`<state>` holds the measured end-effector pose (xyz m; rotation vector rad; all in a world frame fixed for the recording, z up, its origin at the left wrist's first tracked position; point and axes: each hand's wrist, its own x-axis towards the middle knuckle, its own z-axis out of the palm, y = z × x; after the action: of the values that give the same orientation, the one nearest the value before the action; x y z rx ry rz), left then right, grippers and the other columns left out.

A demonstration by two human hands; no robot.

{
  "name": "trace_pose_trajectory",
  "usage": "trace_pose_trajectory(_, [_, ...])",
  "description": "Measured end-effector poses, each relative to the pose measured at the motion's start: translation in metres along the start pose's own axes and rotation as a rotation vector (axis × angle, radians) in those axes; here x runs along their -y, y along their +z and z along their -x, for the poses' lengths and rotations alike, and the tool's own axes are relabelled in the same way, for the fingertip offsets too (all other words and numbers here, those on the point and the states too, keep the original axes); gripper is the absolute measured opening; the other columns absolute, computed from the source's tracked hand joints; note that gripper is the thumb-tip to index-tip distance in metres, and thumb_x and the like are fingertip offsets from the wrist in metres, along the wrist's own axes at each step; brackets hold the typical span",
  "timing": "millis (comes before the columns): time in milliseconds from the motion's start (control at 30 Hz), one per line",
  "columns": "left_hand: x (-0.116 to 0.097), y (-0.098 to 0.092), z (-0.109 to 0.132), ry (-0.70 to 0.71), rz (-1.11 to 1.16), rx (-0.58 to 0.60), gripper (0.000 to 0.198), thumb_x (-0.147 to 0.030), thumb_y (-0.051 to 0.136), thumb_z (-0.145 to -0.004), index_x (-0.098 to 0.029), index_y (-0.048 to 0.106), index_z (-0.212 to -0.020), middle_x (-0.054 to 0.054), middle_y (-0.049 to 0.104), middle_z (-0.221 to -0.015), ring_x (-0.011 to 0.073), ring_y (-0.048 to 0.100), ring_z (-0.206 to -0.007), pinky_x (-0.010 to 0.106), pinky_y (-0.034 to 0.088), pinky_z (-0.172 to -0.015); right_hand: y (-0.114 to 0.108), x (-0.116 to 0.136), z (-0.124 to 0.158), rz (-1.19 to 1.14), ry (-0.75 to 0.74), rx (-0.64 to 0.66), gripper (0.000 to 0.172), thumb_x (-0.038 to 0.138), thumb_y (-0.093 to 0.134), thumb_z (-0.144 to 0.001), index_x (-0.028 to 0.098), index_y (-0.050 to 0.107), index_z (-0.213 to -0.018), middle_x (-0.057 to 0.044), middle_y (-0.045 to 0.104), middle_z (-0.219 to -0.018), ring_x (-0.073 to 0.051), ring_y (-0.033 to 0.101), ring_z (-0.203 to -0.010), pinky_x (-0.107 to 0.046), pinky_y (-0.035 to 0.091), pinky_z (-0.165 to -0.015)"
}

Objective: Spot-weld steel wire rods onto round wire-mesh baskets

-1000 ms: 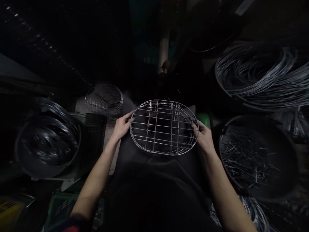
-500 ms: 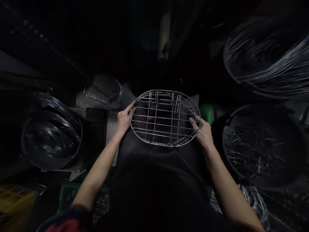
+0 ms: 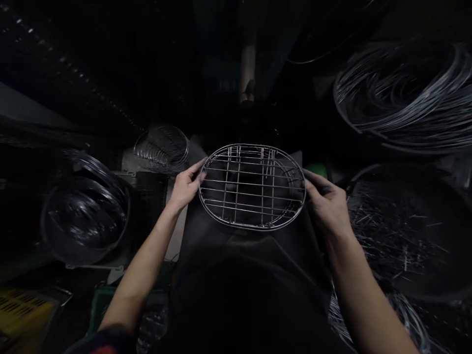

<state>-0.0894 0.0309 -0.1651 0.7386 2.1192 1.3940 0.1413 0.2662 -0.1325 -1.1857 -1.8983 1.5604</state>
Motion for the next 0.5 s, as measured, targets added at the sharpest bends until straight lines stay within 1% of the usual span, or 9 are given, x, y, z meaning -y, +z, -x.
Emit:
trace_pose_trajectory(100, [0.004,0.007,-0.001,0.021,-0.130,-0.055,0.047,-0.045,0.057,-0.086,-0.018,0.061,-0.124,0.006,0.065,-0.121,0.0238,0.061,-0.113,0.036,0.045,-0.103,-0.004,-0.010,0.000,0.078,-0.016,0.028,0.037,0.044,0.068,-0.079,0.023,0.070,-0.109,-0.004,0.071,-0.111,-0.024,0.063,-0.109,-0.044,0.046,-0.101])
trace_pose_trajectory(167, [0.011,0.012,-0.003,0.034,-0.144,-0.097,0.046,-0.044,0.053,-0.088,-0.016,0.060,-0.124,0.006,0.065,-0.121,0.0224,0.061,-0.114,0.035,0.045,-0.103,-0.002,-0.021,-0.004,0.108,-0.012,0.037,0.041,0.047,0.068,-0.078,0.022,0.070,-0.111,-0.004,0.070,-0.113,-0.025,0.062,-0.111,-0.045,0.045,-0.103])
trace_pose_trajectory(233, [0.018,0.016,-0.006,0.042,-0.120,-0.126,0.047,-0.045,0.049,-0.090,-0.015,0.059,-0.124,0.007,0.063,-0.124,0.0215,0.059,-0.116,0.034,0.044,-0.104,0.004,-0.032,-0.007,0.111,-0.003,0.011,0.047,0.050,0.067,-0.078,0.021,0.068,-0.114,-0.004,0.068,-0.116,-0.025,0.060,-0.114,-0.044,0.043,-0.104])
trace_pose_trajectory(300, [0.021,0.017,-0.007,0.031,-0.108,-0.131,0.049,-0.048,0.049,-0.089,-0.016,0.059,-0.124,0.008,0.062,-0.126,0.0219,0.057,-0.118,0.035,0.043,-0.105,0.014,-0.037,-0.004,0.091,-0.003,-0.030,0.050,0.052,0.064,-0.078,0.020,0.067,-0.116,-0.005,0.067,-0.120,-0.025,0.059,-0.116,-0.042,0.042,-0.105])
trace_pose_trajectory(400, [0.017,0.016,-0.001,-0.046,-0.169,-0.156,0.052,-0.053,0.054,-0.084,-0.020,0.060,-0.123,0.008,0.063,-0.125,0.0262,0.057,-0.118,0.042,0.042,-0.106,0.021,-0.039,0.007,0.035,-0.022,-0.046,0.048,0.053,0.059,-0.082,0.020,0.068,-0.116,-0.004,0.066,-0.121,-0.023,0.058,-0.118,-0.039,0.042,-0.105])
trace_pose_trajectory(433, [0.017,0.014,0.001,-0.082,-0.208,-0.188,0.053,-0.055,0.055,-0.082,-0.022,0.060,-0.123,0.007,0.063,-0.124,0.0287,0.058,-0.117,0.046,0.042,-0.105,0.019,-0.041,0.009,0.016,-0.031,-0.038,0.046,0.052,0.056,-0.084,0.020,0.069,-0.114,-0.004,0.066,-0.120,-0.022,0.058,-0.116,-0.037,0.043,-0.104])
trace_pose_trajectory(467, [0.018,0.011,0.002,-0.107,-0.251,-0.252,0.054,-0.057,0.056,-0.081,-0.025,0.059,-0.124,0.006,0.063,-0.125,0.0307,0.057,-0.117,0.050,0.043,-0.104,0.013,-0.045,0.009,0.006,-0.040,-0.037,0.045,0.051,0.053,-0.085,0.021,0.068,-0.115,-0.004,0.067,-0.119,-0.022,0.060,-0.114,-0.037,0.044,-0.102])
trace_pose_trajectory(500, [0.020,0.007,0.002,-0.116,-0.288,-0.276,0.057,-0.058,0.059,-0.079,-0.031,0.055,-0.129,0.004,0.061,-0.128,0.0322,0.056,-0.118,0.052,0.043,-0.103,0.002,-0.050,0.007,0.016,-0.040,-0.049,0.044,0.050,0.050,-0.087,0.022,0.068,-0.117,-0.003,0.068,-0.117,-0.021,0.062,-0.109,-0.036,0.046,-0.099])
